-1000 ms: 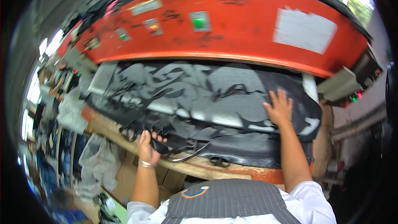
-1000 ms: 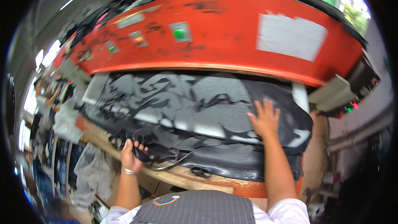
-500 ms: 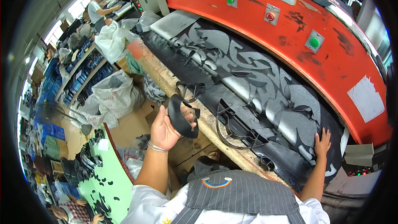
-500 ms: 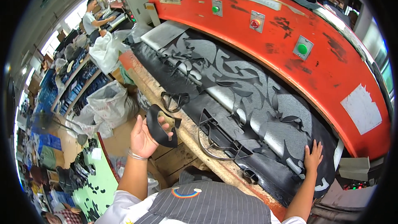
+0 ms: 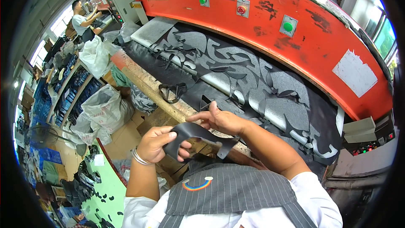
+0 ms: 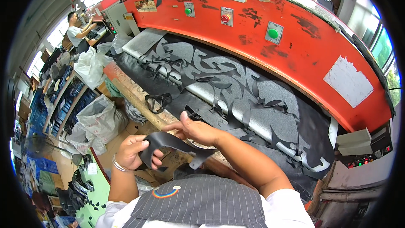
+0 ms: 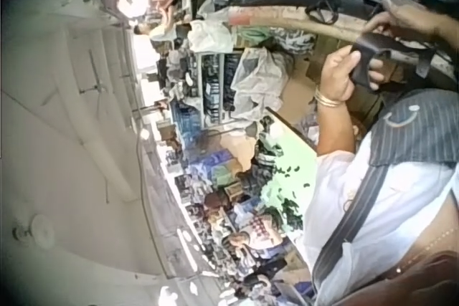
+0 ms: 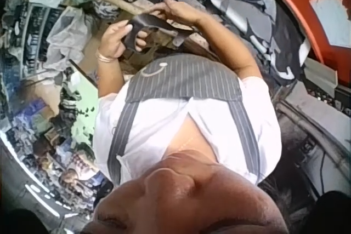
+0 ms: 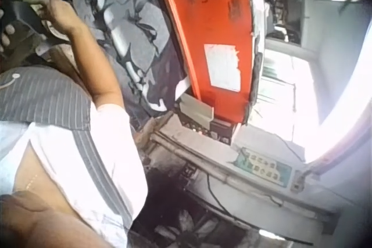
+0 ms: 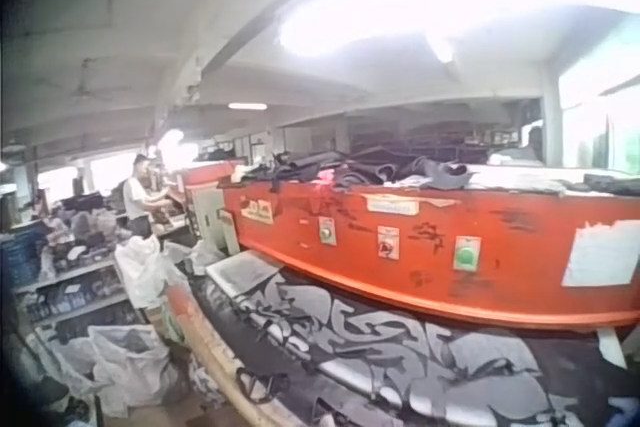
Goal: Cutting shoe upper components from a sheet of synthetic material using a hydraulic press and metal dies.
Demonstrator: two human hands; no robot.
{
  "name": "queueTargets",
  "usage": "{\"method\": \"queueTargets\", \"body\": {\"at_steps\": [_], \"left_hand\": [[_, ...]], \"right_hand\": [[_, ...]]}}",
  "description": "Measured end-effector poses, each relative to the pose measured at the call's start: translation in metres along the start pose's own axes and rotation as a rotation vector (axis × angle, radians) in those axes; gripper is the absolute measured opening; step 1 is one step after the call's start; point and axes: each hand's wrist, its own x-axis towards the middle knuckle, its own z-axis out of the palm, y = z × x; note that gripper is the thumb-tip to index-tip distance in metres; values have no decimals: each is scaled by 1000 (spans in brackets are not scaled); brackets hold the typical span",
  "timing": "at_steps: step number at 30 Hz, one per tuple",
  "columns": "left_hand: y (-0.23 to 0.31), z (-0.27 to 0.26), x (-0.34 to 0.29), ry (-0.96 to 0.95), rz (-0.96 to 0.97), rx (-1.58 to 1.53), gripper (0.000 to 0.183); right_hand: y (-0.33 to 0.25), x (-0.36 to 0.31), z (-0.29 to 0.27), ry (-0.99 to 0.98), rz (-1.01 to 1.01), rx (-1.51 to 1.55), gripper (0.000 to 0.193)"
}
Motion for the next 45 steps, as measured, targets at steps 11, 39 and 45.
{"method": "queueTargets", "body": {"at_steps": [11, 39, 45], "left_hand": [[-11, -22, -38, 102, 109, 75, 37], [-146, -96, -78, 886, 482, -358, 26], [-294, -131, -114, 1417, 457, -714, 47]], "right_hand": [[9, -14, -1, -85, -40, 324, 106], [-272, 146, -149, 524, -516, -1741, 48], [-82, 69, -49, -345, 683, -1557, 66]]}}
